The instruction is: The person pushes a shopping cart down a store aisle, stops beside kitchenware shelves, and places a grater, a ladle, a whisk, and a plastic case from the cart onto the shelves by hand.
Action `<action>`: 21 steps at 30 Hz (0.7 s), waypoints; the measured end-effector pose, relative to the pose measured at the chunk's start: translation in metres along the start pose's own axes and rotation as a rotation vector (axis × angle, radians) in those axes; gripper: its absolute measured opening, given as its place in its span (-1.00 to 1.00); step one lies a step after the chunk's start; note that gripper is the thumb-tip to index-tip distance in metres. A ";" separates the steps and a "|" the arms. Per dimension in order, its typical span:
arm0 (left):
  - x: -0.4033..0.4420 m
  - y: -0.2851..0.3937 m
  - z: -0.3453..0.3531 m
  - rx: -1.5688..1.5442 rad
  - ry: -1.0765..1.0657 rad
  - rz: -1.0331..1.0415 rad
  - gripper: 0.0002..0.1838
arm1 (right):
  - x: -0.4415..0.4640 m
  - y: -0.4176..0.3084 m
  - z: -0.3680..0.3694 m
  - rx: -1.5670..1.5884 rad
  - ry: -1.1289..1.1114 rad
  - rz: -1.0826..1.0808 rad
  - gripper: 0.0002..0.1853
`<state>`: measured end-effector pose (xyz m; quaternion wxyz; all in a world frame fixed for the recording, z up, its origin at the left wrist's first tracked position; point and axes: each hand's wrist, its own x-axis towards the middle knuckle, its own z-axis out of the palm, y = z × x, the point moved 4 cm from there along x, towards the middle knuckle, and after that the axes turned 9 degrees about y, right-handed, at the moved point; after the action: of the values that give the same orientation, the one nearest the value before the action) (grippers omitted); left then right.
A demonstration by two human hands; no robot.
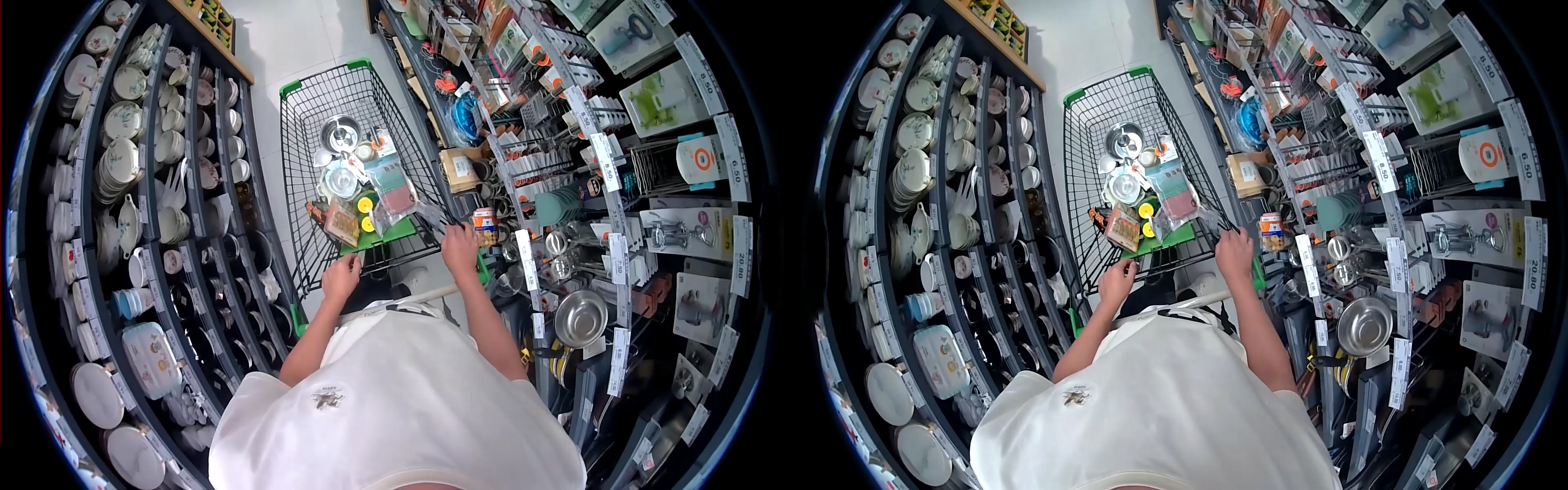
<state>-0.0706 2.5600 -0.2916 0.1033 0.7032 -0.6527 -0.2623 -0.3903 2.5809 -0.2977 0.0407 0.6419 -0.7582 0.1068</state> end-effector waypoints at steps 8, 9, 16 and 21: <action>0.005 -0.017 0.008 0.053 -0.110 -0.066 -0.65 | -0.012 -0.006 -0.009 0.075 0.022 -0.013 -0.83; 0.007 -0.019 0.009 0.048 -0.117 -0.082 -0.64 | -0.013 -0.007 -0.009 0.078 0.020 -0.017 -0.84; 0.021 -0.047 0.025 -0.026 -0.170 -0.154 -0.62 | -0.017 -0.011 -0.013 0.107 0.052 -0.030 -0.87; 0.019 -0.054 0.027 -0.084 -0.167 -0.152 -0.62 | -0.018 -0.012 -0.011 0.104 0.042 -0.032 -0.88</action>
<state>-0.0376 2.5537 -0.3449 0.0575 0.7216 -0.5922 -0.3540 -0.3765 2.5990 -0.2891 0.0250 0.6530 -0.7401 0.1589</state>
